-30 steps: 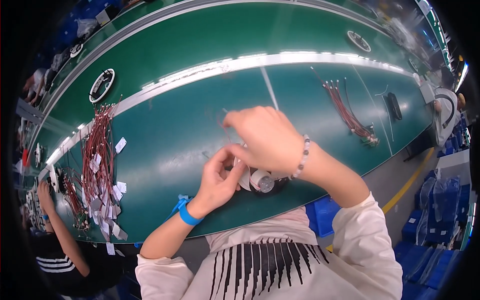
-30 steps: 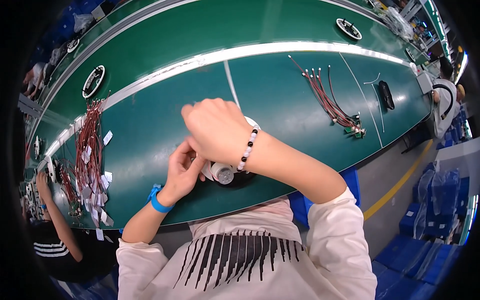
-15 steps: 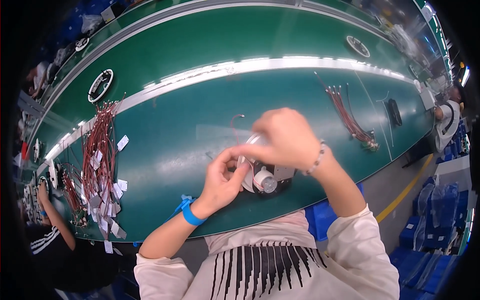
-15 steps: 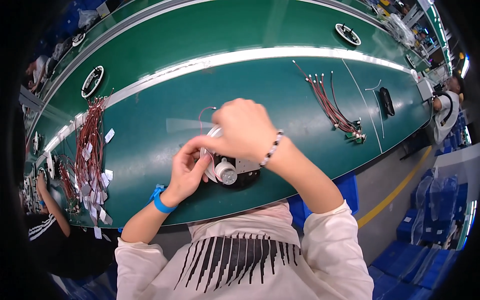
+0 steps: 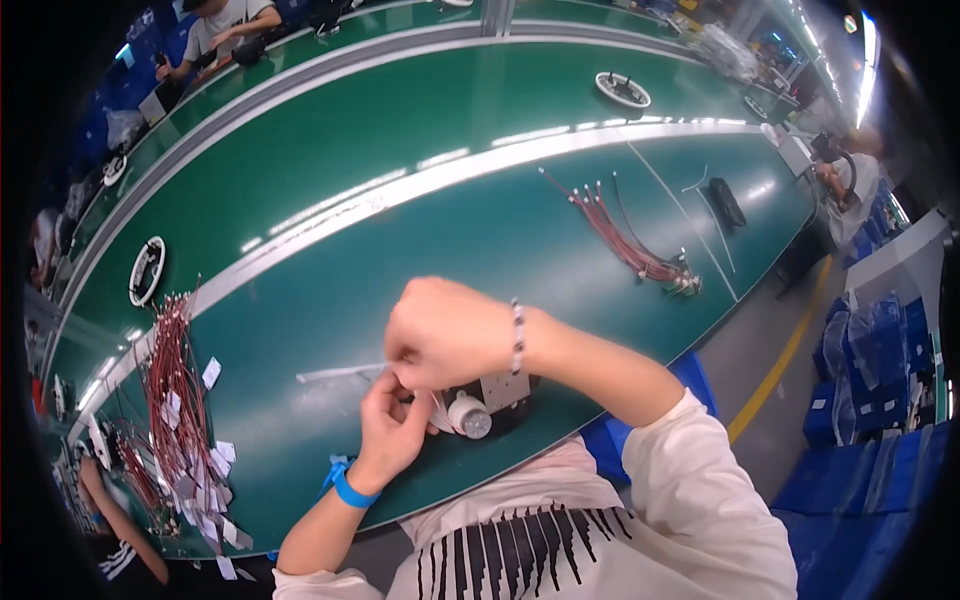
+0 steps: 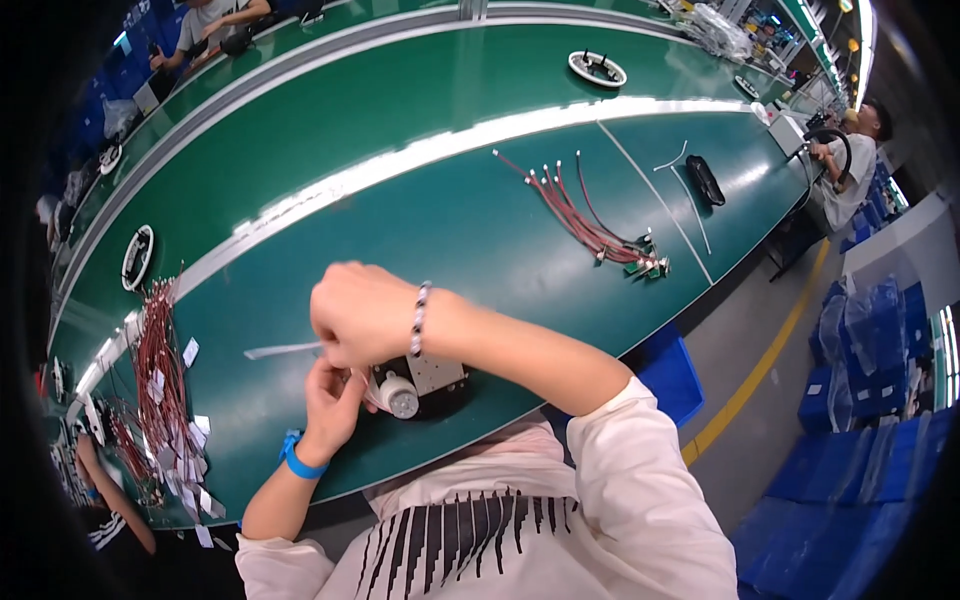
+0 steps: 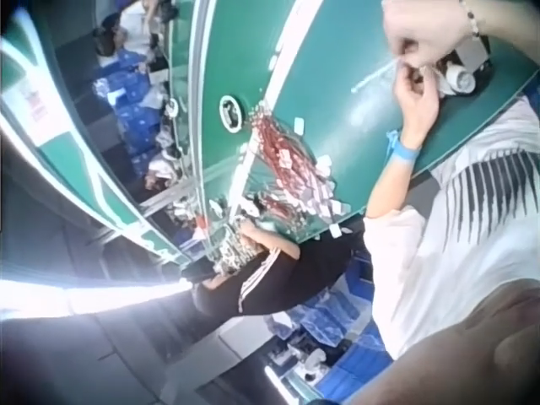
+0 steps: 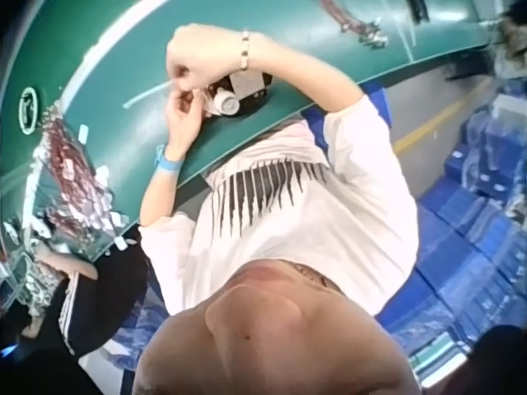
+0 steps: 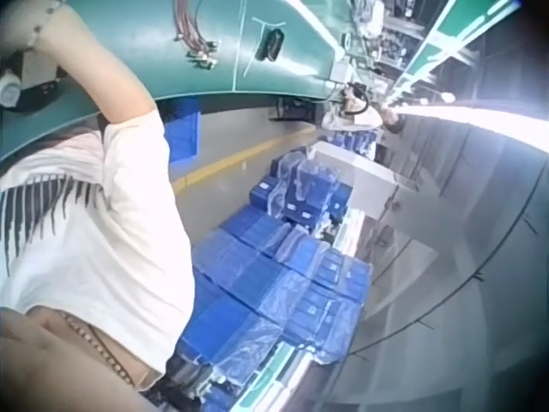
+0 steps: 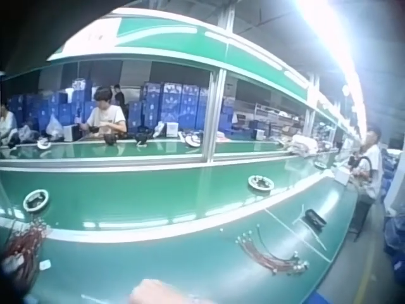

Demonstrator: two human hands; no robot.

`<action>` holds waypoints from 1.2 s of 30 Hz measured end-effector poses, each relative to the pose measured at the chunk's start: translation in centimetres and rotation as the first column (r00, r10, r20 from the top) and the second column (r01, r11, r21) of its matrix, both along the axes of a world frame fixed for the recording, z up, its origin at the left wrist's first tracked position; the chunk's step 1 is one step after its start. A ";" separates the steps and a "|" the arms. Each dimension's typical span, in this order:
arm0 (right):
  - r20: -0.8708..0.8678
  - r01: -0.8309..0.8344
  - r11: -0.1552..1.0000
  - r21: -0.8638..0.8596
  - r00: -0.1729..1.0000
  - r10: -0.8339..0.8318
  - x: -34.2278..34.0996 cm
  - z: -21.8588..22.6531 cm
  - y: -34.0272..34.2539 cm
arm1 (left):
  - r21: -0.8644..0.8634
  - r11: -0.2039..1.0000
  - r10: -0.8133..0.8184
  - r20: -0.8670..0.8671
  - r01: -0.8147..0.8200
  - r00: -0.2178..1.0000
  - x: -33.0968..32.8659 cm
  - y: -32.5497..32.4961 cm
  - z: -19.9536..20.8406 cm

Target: Assembling wires and wiring harnesses into white plastic housings on a factory production line.

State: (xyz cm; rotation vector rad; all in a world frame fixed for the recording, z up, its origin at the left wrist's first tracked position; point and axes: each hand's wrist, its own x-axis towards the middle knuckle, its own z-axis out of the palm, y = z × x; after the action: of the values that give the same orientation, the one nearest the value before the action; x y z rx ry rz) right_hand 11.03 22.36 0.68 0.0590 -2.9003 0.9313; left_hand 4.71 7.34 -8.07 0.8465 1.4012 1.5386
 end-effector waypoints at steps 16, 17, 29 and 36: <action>-0.483 -0.058 0.676 -0.734 0.745 -0.460 6.8 3.7 0.9 | 0.008 0.998 -0.068 0.101 0.068 0.993 0.1 1.0 0.5; -0.429 0.012 0.647 -0.762 0.740 -0.519 6.8 3.4 0.9 | 0.009 0.998 -0.063 0.085 0.062 0.994 0.2 1.1 0.8; -0.167 0.175 0.790 -0.587 0.929 -0.330 8.9 3.8 2.2 | -0.007 0.998 -0.054 0.110 0.055 0.993 0.5 1.0 1.0; -0.145 0.415 0.836 0.359 0.909 -0.390 7.5 0.6 1.4 | -0.001 0.998 -0.069 0.059 0.069 0.996 0.5 1.1 1.1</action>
State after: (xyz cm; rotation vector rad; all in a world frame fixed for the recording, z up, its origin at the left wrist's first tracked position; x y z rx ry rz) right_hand 18.48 23.71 1.29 -0.4693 -2.8141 0.2799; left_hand 5.18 8.48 -6.96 0.8327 1.3181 1.4973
